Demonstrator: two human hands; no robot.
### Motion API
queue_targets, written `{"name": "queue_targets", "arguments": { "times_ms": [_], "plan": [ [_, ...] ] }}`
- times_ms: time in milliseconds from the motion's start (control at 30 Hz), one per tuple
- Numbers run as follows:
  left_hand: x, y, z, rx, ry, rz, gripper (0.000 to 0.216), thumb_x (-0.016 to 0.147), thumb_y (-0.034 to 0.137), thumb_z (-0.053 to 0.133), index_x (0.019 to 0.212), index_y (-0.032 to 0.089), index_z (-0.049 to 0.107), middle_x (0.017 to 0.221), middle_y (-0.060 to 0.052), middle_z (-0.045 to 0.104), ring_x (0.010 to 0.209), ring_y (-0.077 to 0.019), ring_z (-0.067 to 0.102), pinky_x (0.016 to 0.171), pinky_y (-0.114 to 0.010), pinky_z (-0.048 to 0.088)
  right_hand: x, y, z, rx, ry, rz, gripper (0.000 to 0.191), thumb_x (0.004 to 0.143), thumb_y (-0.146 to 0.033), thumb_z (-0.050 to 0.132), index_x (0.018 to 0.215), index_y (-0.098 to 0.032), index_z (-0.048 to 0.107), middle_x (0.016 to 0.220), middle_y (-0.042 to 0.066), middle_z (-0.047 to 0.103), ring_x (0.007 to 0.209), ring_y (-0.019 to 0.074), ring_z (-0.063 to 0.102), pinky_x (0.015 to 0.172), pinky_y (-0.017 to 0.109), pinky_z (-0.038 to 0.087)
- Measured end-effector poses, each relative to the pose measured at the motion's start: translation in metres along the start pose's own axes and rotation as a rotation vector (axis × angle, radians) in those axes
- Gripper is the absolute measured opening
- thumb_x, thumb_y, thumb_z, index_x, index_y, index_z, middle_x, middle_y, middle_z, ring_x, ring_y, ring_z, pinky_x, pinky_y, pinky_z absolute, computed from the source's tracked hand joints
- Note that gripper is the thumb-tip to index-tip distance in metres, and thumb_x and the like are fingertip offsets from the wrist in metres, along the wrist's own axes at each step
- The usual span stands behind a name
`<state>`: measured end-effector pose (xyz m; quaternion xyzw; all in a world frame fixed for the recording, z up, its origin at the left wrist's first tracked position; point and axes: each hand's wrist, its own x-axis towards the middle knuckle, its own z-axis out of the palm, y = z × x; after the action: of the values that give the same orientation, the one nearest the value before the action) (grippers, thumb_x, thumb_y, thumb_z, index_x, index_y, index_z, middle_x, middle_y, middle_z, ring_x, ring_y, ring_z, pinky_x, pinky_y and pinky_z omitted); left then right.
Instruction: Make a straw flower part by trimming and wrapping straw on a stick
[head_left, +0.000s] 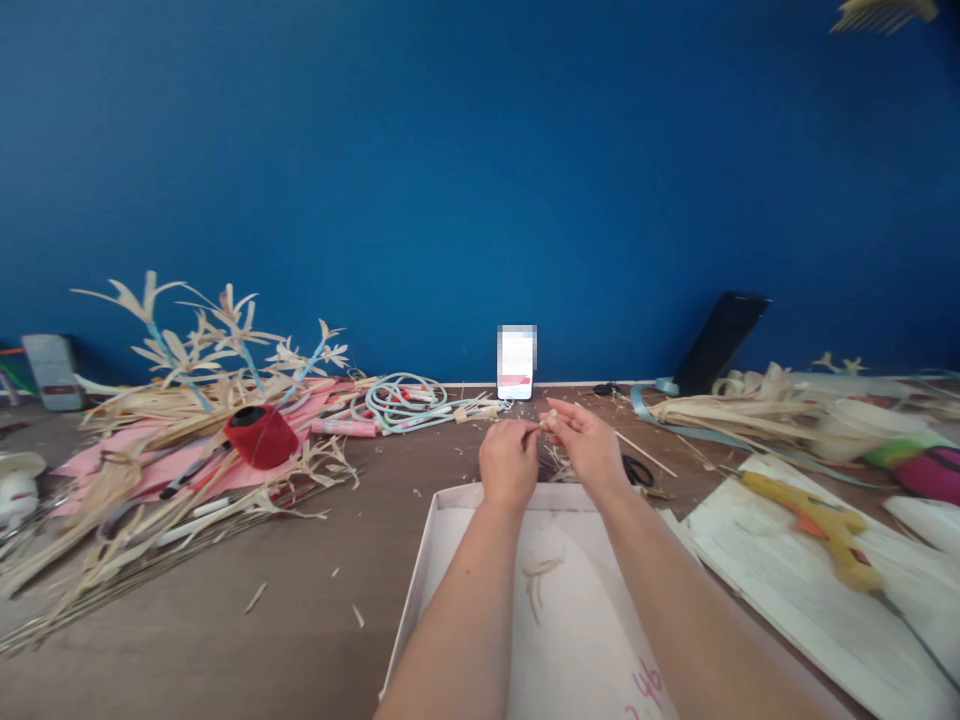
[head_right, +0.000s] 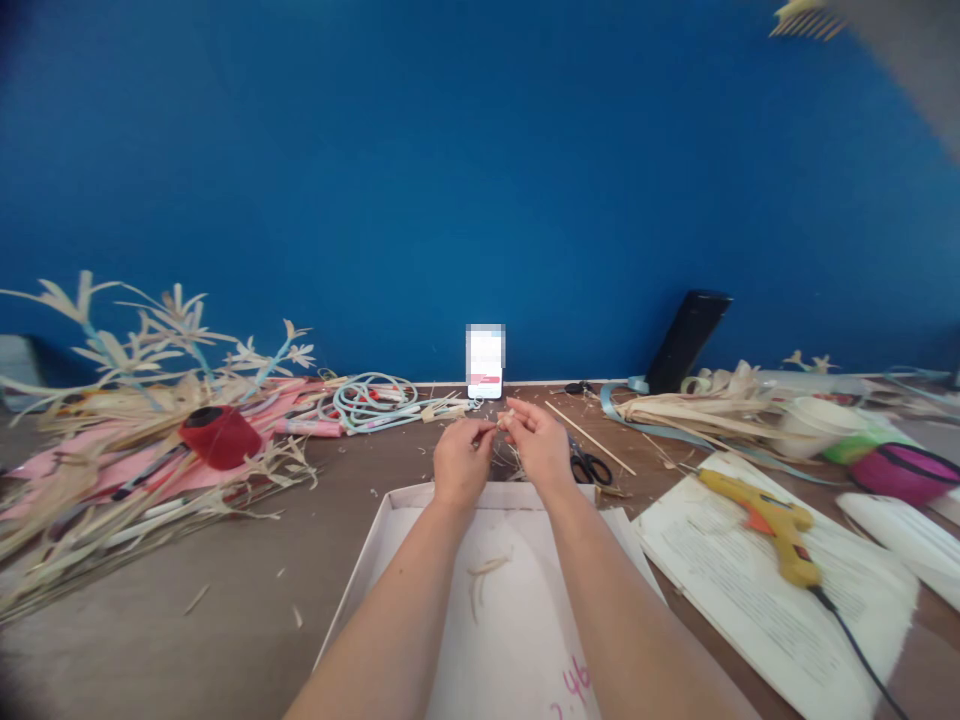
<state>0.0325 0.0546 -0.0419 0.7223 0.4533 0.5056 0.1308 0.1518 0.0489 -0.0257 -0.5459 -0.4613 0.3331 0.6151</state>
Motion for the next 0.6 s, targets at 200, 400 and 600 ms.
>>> {"name": "queue_targets", "arguments": {
  "times_ms": [200, 400, 600],
  "plan": [
    [0.0001, -0.0002, -0.0012, 0.096, -0.002, 0.061, 0.014, 0.082, 0.021, 0.049, 0.081, 0.021, 0.063, 0.079, -0.003, 0.061, 0.079, -0.0157, 0.05, 0.072, -0.026, 0.039, -0.0011, -0.0015, 0.001, 0.0, -0.005, 0.014, 0.04, 0.068, -0.03, 0.066, 0.105, -0.016, 0.062, 0.088, 0.007, 0.07, 0.081, 0.0185, 0.064, 0.067, 0.029, 0.053],
    [0.0003, -0.002, -0.0008, 0.152, 0.005, 0.112, 0.016, 0.083, 0.023, 0.047, 0.082, 0.02, 0.063, 0.079, -0.004, 0.06, 0.079, -0.0165, 0.049, 0.071, -0.027, 0.038, -0.0013, -0.0008, 0.0014, 0.014, -0.012, 0.016, 0.039, 0.068, -0.03, 0.067, 0.104, -0.016, 0.062, 0.088, 0.007, 0.07, 0.08, 0.0185, 0.065, 0.068, 0.03, 0.053],
    [-0.0002, -0.0016, -0.0006, 0.147, 0.003, 0.098, 0.016, 0.083, 0.022, 0.047, 0.081, 0.019, 0.062, 0.079, -0.004, 0.06, 0.078, -0.0164, 0.048, 0.071, -0.026, 0.038, -0.0004, -0.0002, 0.0018, 0.018, -0.016, 0.021, 0.04, 0.067, -0.029, 0.067, 0.105, -0.015, 0.062, 0.087, 0.007, 0.07, 0.081, 0.0184, 0.064, 0.067, 0.029, 0.053]
  ]
}}
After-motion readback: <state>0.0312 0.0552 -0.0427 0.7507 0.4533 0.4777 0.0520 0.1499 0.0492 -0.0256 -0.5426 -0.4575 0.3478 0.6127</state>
